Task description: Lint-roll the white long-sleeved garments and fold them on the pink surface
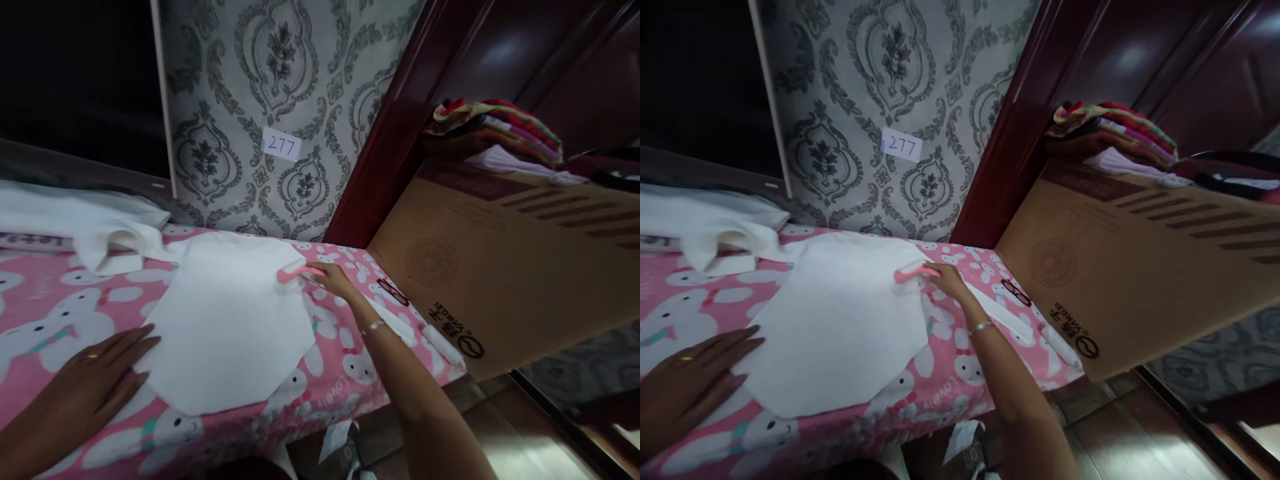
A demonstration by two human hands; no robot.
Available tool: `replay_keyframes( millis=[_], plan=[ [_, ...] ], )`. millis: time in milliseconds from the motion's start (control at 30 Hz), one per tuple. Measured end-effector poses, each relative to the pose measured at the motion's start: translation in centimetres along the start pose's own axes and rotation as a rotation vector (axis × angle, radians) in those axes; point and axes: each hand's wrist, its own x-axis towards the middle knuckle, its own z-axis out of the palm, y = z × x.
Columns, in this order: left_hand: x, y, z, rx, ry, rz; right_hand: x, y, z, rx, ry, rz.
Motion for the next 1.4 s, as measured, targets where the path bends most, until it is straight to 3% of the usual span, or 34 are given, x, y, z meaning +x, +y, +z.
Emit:
replay_keyframes(
  millis=[100,167,300,400,500,567,733,833,933,1067,1133,1200,1267,1400],
  plan=[
    [-0.3,-0.3,-0.2,0.025,-0.071,0.037,4.4,-1.6,3.5,-0.018,0.011,-0.001],
    [-0.5,-0.8,-0.1,0.016,-0.069,0.031,5.2,-1.6,3.9,-0.033,-0.001,0.001],
    [-0.8,-2.0,0.9,0.022,-0.085,0.045,2.9,0.1,0.1,-0.086,-0.116,-0.011],
    [-0.9,-2.3,1.4,0.02,-0.084,0.054,0.0,0.9,-4.1,-0.161,-0.255,0.117],
    [-0.7,-1.8,1.3,0.002,-0.058,0.06,-1.7,0.4,-5.8,-0.154,-0.236,0.147],
    [-0.6,-1.2,0.8,0.011,-0.067,0.059,-1.7,-0.6,-4.6,-0.095,-0.211,0.08],
    [-0.3,0.2,-0.7,0.027,-0.116,0.02,0.9,-3.6,2.3,0.017,-0.211,-0.042],
    [-0.4,0.5,-1.2,0.018,-0.126,0.012,1.4,-3.9,4.0,-0.001,-0.192,-0.108],
    [-0.4,0.2,-0.9,0.018,-0.096,0.035,-0.7,-2.3,2.2,-0.017,-0.268,-0.083],
    [-0.3,-0.4,-0.1,0.037,-0.041,0.084,-5.6,0.2,-3.5,-0.019,-0.368,0.013],
    [-0.1,-0.5,0.0,0.054,-0.029,0.103,-7.6,0.3,-5.9,-0.055,-0.4,0.1],
    [0.0,-0.4,0.0,0.069,-0.027,0.126,-8.4,-0.4,-6.8,-0.071,-0.372,0.134],
    [0.2,-0.2,-0.3,0.075,-0.026,0.144,-8.2,-1.8,-5.7,-0.032,-0.311,0.083],
    [0.3,0.3,-0.9,0.076,-0.026,0.134,-6.4,-4.4,-0.2,0.082,-0.297,-0.044]
  ],
)
